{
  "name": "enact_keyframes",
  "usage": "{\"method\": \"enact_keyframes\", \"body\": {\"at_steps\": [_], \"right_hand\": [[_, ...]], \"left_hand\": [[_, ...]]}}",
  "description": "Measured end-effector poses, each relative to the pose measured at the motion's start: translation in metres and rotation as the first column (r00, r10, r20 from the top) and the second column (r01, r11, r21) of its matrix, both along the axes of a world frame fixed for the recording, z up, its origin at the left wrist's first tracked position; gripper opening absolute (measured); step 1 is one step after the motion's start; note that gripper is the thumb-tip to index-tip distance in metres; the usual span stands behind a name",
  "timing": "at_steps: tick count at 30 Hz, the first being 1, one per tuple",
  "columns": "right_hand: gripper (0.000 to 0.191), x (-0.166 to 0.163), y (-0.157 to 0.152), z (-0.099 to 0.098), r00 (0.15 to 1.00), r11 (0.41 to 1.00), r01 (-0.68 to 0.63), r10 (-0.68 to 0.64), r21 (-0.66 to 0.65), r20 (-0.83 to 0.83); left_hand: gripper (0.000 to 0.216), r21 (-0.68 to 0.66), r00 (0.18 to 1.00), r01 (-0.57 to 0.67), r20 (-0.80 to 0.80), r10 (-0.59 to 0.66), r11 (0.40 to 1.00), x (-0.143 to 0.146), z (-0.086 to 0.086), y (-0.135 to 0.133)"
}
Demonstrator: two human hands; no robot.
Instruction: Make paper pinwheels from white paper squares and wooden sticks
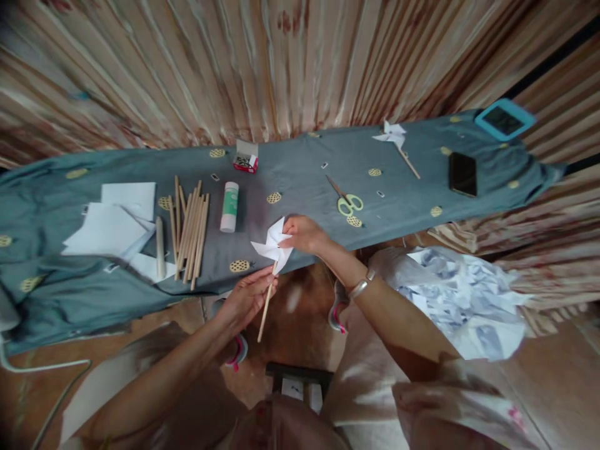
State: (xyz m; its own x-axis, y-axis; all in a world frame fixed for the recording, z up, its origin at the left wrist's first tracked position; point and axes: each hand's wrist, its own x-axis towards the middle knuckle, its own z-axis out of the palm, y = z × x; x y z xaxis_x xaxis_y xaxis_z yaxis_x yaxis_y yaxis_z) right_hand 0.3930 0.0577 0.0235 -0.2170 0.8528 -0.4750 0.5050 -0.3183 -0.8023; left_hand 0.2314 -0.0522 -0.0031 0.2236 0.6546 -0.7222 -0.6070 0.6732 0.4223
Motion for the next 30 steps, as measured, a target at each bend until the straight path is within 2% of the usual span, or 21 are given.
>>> {"method": "enact_keyframes", "body": {"at_steps": [8,18,30], "right_hand": [[0.029,-0.002,0.021,0.002,0.981,0.992,-0.125,0.120,0.020,0.154],[0.021,-0.002,0.040,0.001,0.913,0.955,-0.293,0.296,-0.053,0.282],[0.013,-0.015,0.037,0.030,0.834,0.931,-0.340,0.363,-0.131,0.415]], "left_hand": [[0.018,0.017,0.991,0.129,-0.041,-0.128,0.992,-0.001,0.005,-0.012],[0.027,0.066,0.987,0.156,-0.060,-0.152,0.986,0.003,0.000,-0.010],[0.027,0.091,0.979,0.198,-0.076,-0.192,0.976,0.008,-0.014,-0.007]]}}
